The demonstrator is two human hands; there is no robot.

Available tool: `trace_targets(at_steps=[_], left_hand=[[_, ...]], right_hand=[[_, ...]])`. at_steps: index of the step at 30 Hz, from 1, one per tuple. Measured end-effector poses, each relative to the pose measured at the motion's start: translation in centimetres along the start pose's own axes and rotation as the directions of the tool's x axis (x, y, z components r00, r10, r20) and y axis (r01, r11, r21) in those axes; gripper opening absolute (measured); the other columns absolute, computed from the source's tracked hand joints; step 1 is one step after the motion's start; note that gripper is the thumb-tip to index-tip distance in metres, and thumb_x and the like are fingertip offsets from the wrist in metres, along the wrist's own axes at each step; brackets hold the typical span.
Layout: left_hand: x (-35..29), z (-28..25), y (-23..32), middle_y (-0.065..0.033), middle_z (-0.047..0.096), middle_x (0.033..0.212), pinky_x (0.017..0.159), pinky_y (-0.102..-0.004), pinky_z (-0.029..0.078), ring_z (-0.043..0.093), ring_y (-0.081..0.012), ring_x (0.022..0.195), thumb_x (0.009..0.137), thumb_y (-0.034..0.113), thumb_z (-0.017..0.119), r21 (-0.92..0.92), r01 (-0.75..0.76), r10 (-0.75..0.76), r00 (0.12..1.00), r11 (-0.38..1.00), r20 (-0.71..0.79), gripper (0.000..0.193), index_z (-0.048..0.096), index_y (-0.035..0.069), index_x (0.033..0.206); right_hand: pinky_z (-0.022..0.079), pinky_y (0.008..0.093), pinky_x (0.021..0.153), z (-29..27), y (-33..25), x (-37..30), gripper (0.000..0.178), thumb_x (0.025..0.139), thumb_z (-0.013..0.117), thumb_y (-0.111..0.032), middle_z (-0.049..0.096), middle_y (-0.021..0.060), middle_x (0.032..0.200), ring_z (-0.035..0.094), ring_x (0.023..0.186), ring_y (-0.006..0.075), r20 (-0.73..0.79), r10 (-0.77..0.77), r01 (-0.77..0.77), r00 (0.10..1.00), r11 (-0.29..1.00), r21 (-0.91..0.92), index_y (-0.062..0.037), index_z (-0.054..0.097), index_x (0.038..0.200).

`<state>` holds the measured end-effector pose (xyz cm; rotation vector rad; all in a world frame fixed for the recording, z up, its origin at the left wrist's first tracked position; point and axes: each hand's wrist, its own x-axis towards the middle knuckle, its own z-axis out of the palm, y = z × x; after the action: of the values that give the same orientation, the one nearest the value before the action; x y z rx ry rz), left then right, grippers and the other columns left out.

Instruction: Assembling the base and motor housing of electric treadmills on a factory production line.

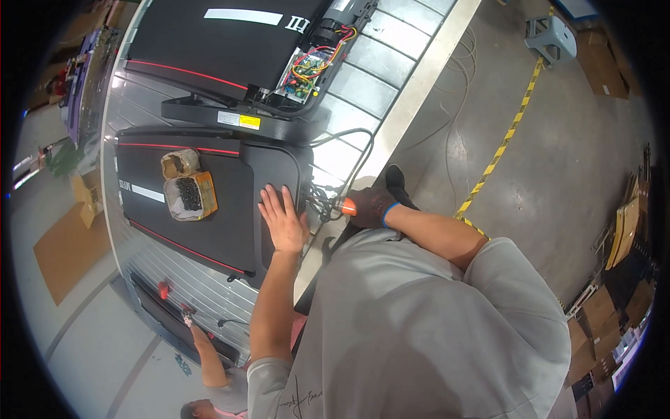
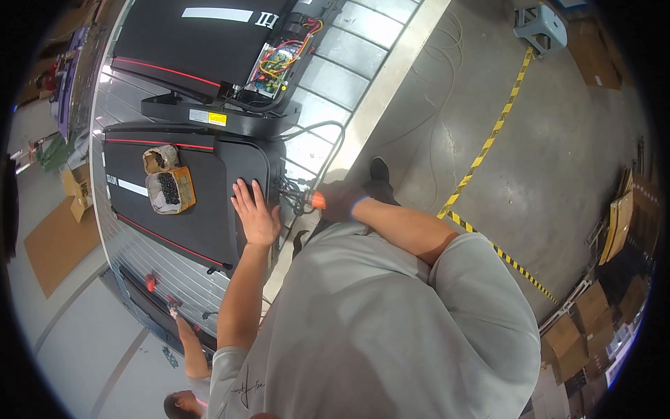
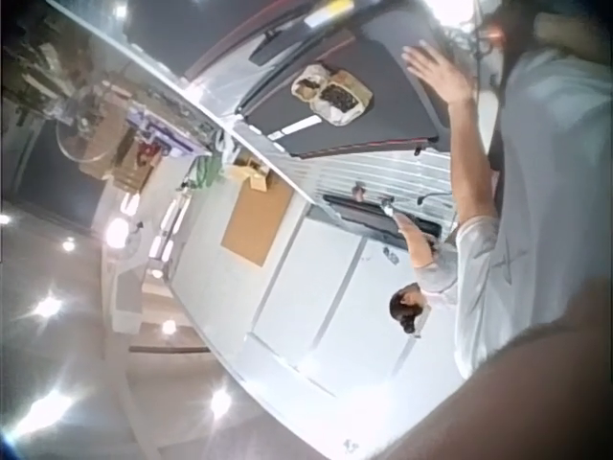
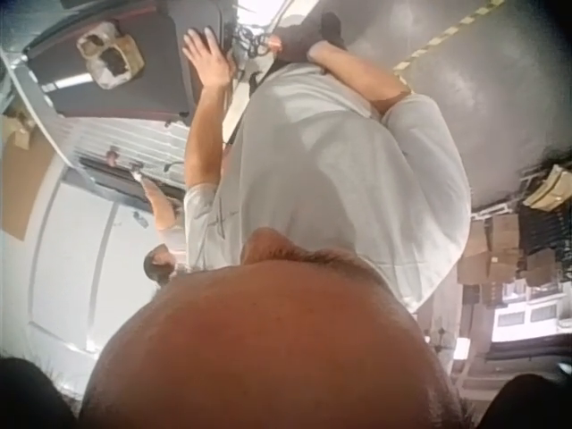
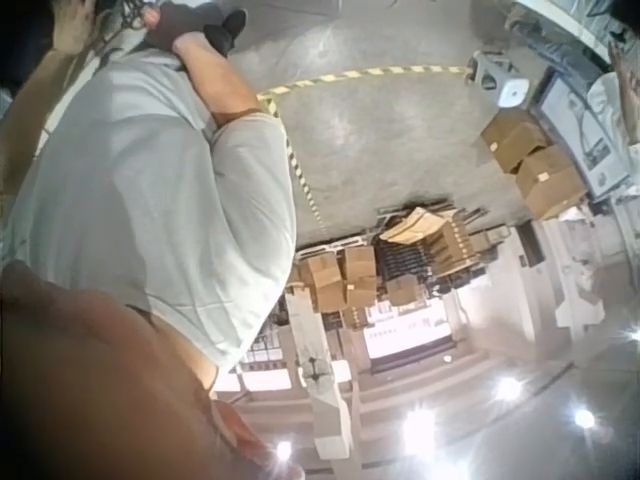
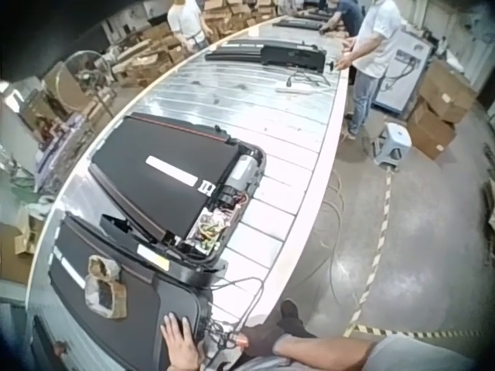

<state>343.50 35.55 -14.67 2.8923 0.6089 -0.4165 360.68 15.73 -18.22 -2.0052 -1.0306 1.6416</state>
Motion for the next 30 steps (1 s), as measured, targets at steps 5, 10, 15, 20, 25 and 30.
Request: trace_targets(at_steps=[5, 10, 15, 20, 25, 30], left_hand=[[-0.6, 1.9, -1.6, -0.0226, 0.029, 0.163, 0.124, -0.0638, 0.017, 0.022, -0.0447, 0.154, 0.086, 0.018, 0.073, 0.142, -0.284, 0.3, 0.947, 0.948, -0.111, 0.079, 0.038, 0.005, 0.156], [-1.4, 3.1, -2.3, -0.0105, 0.069, 0.117, 0.124, -0.0535, 0.026, 0.057, -0.0276, 0.127, 0.091, 0.024, 0.055, 0.242, -0.829, 0.561, 0.528, 0.504, 0.637, 0.03, 0.074, 0.009, 0.109], [-2.1, 2.5, -1.3, -0.0045, 0.063, 0.145, 0.125, -0.0582, 0.016, 0.048, -0.0272, 0.143, 0.104, 0.036, 0.045, 0.261, -0.957, 0.292, 0.289, 0.13, 0.912, 0.044, 0.069, 0.015, 0.135], [-5.4, 7.4, -6.1, -0.0063, 0.066, 0.141, 0.123, -0.0576, 0.019, 0.048, -0.0282, 0.143, 0.105, 0.033, 0.044, 0.234, -0.919, 0.249, 0.319, 0.318, 0.914, 0.044, 0.068, 0.014, 0.136], [-18.0, 19.1, -16.5, -0.0085, 0.068, 0.135, 0.119, -0.05, 0.028, 0.055, -0.0267, 0.133, 0.105, 0.043, 0.048, -0.05, 0.128, -0.046, 0.649, 0.99, 0.759, 0.049, 0.07, 0.008, 0.132], [-15.1, 20.9, -19.1, -0.014, 0.071, 0.122, 0.102, -0.0422, 0.046, 0.066, -0.0259, 0.113, 0.103, 0.041, 0.051, -0.404, 0.688, 0.274, 0.297, 0.603, 0.915, 0.049, 0.07, 0.003, 0.129]], right_hand=[[0.053, 0.0466, 0.096, 0.0, -0.5, -0.2, 0.052, 0.081, 0.075, -0.033, 0.071, 0.0176, 0.117, 0.068, 0.111, 0.0367, -0.043, 0.026, -0.026, 0.999, 1.0, 0.0, -0.0129, 0.064, 0.127], [0.054, 0.0471, 0.093, 3.4, 2.3, 0.4, 0.063, 0.077, 0.078, -0.046, 0.072, 0.0196, 0.115, 0.069, 0.108, 0.0384, -0.118, -0.1, 0.089, 0.988, 0.992, -0.093, -0.0144, 0.06, 0.129], [0.055, 0.048, 0.09, 3.7, 2.3, -5.1, 0.065, 0.074, 0.078, -0.051, 0.073, 0.0199, 0.111, 0.07, 0.104, 0.04, -0.299, 0.123, -0.138, 0.946, 0.99, -0.031, -0.0106, 0.062, 0.122], [0.055, 0.0467, 0.092, 5.3, 1.4, -5.7, 0.065, 0.072, 0.081, -0.055, 0.072, 0.0184, 0.115, 0.069, 0.108, 0.0406, -0.415, 0.284, -0.255, 0.864, 0.959, 0.127, -0.0121, 0.064, 0.117], [0.055, 0.0458, 0.093, 5.7, 1.4, -5.4, 0.079, 0.068, 0.089, -0.048, 0.07, 0.0206, 0.119, 0.068, 0.109, 0.0394, -0.488, 0.448, -0.402, 0.749, 0.893, 0.204, -0.0063, 0.061, 0.13], [0.057, 0.0462, 0.083, 4.3, 5.1, 2.3, 0.066, 0.068, 0.089, -0.044, 0.073, 0.0184, 0.1, 0.072, 0.093, 0.0346, -0.512, 0.364, -0.376, 0.778, 0.923, 0.084, -0.0058, 0.063, 0.115]])
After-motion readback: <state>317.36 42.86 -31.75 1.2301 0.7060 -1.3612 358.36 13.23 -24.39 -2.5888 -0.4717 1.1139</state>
